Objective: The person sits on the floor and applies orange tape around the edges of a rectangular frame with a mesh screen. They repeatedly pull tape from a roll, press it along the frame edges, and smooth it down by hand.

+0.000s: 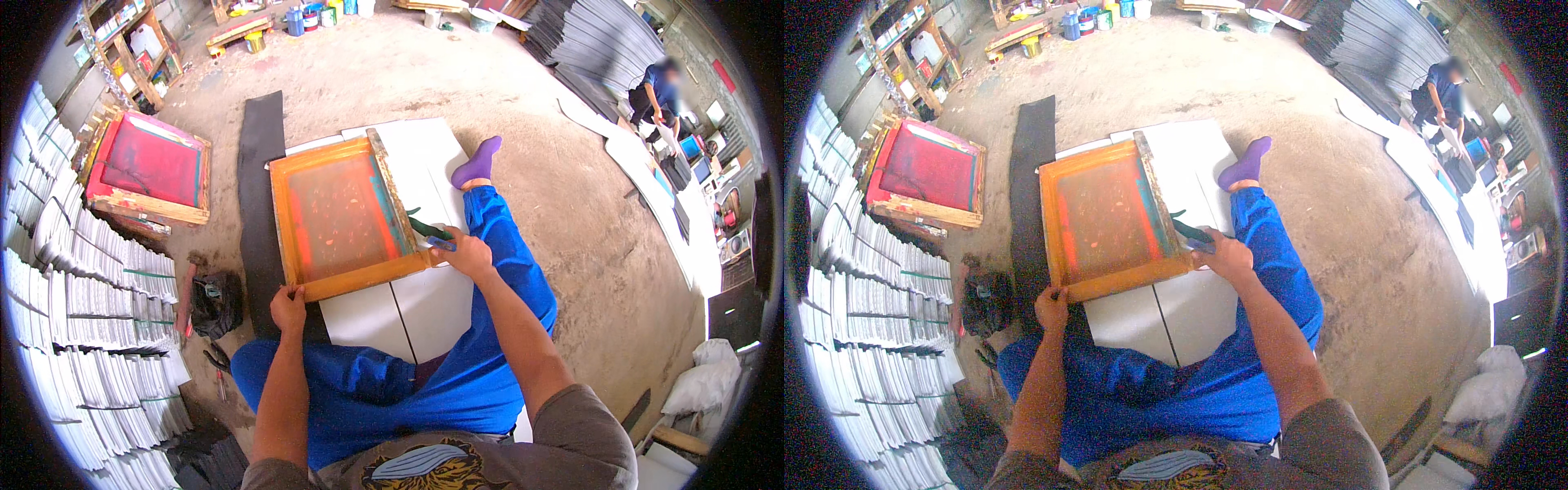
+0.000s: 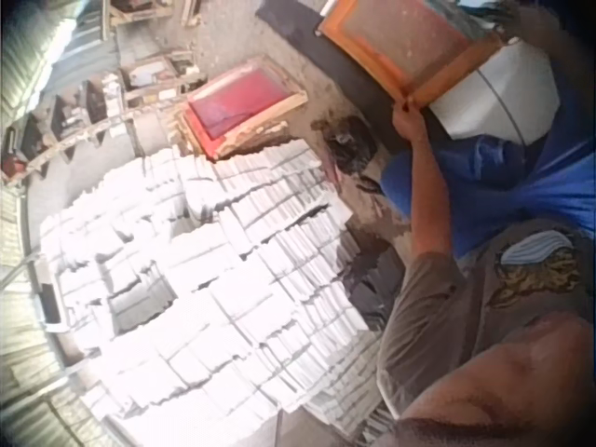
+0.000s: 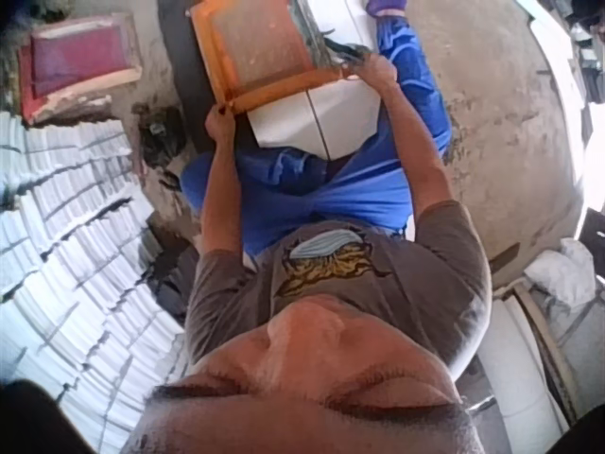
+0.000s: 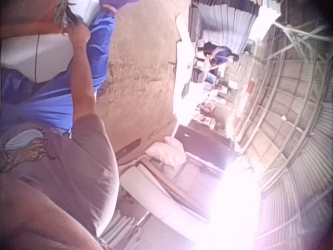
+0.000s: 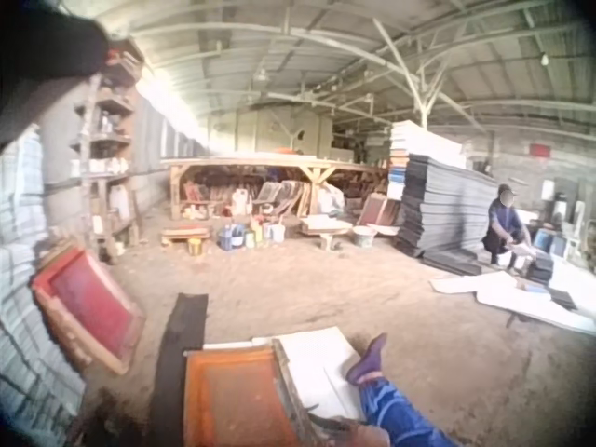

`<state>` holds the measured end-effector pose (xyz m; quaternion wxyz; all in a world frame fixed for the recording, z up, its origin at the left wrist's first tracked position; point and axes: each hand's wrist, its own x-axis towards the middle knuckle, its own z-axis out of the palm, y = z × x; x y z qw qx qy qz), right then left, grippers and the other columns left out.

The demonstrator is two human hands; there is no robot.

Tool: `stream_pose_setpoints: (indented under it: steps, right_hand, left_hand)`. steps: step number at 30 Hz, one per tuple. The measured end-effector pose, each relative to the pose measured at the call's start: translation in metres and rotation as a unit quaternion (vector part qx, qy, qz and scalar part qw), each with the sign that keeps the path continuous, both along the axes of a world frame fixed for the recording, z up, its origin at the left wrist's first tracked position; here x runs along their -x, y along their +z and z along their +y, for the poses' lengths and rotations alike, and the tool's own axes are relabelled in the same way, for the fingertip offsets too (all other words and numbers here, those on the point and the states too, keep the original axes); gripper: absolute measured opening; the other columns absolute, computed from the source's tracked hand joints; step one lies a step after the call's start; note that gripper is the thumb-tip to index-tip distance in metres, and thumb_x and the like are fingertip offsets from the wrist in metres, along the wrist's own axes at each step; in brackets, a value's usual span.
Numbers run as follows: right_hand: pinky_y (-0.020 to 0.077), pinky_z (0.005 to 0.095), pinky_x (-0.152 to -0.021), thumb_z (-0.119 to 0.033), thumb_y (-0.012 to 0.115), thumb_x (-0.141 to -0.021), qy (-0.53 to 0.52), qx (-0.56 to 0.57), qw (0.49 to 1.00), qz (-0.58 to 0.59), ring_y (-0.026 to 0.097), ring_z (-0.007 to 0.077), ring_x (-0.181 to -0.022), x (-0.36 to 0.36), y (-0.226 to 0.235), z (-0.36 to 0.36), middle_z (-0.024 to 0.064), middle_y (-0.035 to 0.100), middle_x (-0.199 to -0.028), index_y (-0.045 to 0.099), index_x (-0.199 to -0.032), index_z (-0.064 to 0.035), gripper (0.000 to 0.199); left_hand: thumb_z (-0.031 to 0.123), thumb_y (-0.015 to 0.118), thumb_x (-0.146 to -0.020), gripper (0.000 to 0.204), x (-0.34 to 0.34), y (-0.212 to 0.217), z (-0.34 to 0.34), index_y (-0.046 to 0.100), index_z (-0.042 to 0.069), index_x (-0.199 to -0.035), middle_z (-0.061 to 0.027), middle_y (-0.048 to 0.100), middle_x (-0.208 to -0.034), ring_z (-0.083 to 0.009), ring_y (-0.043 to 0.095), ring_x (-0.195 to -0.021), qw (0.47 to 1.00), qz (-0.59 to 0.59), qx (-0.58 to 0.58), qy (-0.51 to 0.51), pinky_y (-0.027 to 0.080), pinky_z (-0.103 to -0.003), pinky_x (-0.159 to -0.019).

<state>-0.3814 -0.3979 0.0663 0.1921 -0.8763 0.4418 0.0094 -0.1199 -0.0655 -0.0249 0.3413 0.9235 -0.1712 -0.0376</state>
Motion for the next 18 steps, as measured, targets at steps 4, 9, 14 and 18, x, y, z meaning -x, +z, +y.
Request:
stream_pose_setpoints:
  steps: [4,9,14,18]
  right_hand:
    - [0.056,0.0472,-0.084,-0.059,0.079,-0.075,0.028,-0.03,0.996,0.078,0.072,0.0343,-0.095,0.0,0.004,-0.012,0.0117,0.076,-0.098,0.075,-0.105,-0.0174,0.052]
    - [0.0551,0.0459,-0.081,-0.057,0.08,-0.074,-0.002,-0.067,0.998,0.005,0.072,0.035,-0.093,0.024,0.011,-0.001,0.0142,0.075,-0.094,0.076,-0.102,-0.0139,0.051]
    - [0.0553,0.0459,-0.083,-0.05,0.081,-0.076,-0.049,-0.048,0.994,-0.082,0.072,0.0362,-0.096,0.059,-0.002,-0.031,0.0171,0.074,-0.101,0.075,-0.107,-0.0131,0.049]
    - [0.0554,0.0478,-0.084,-0.048,0.079,-0.081,-0.036,-0.029,0.98,-0.192,0.071,0.0391,-0.097,0.026,0.007,-0.047,0.019,0.074,-0.101,0.069,-0.122,-0.015,0.054]
  left_hand:
    - [0.023,0.078,-0.086,0.026,-0.005,-0.004,0.003,0.075,0.0,-0.097,-0.0193,0.074,-0.087,-0.0355,0.072,-0.084,0.999,0.047,0.021,0.01,0.054,-0.042,-0.076]
    - [0.019,0.078,-0.089,0.025,-0.02,-0.017,0.015,0.074,-0.005,-0.093,-0.0101,0.071,-0.078,-0.0182,0.066,-0.074,0.981,0.109,0.158,-0.002,0.052,-0.033,-0.07]
    - [0.015,0.076,-0.09,0.021,-0.012,0.035,0.007,0.073,-0.005,-0.091,-0.0023,0.067,-0.076,-0.0098,0.059,-0.07,0.974,0.103,0.193,-0.053,0.049,-0.026,-0.067]
    - [0.014,0.076,-0.091,0.019,-0.019,0.058,0.005,0.073,-0.005,-0.091,-0.0015,0.067,-0.077,-0.0091,0.058,-0.069,0.969,0.091,0.214,-0.087,0.048,-0.026,-0.066]
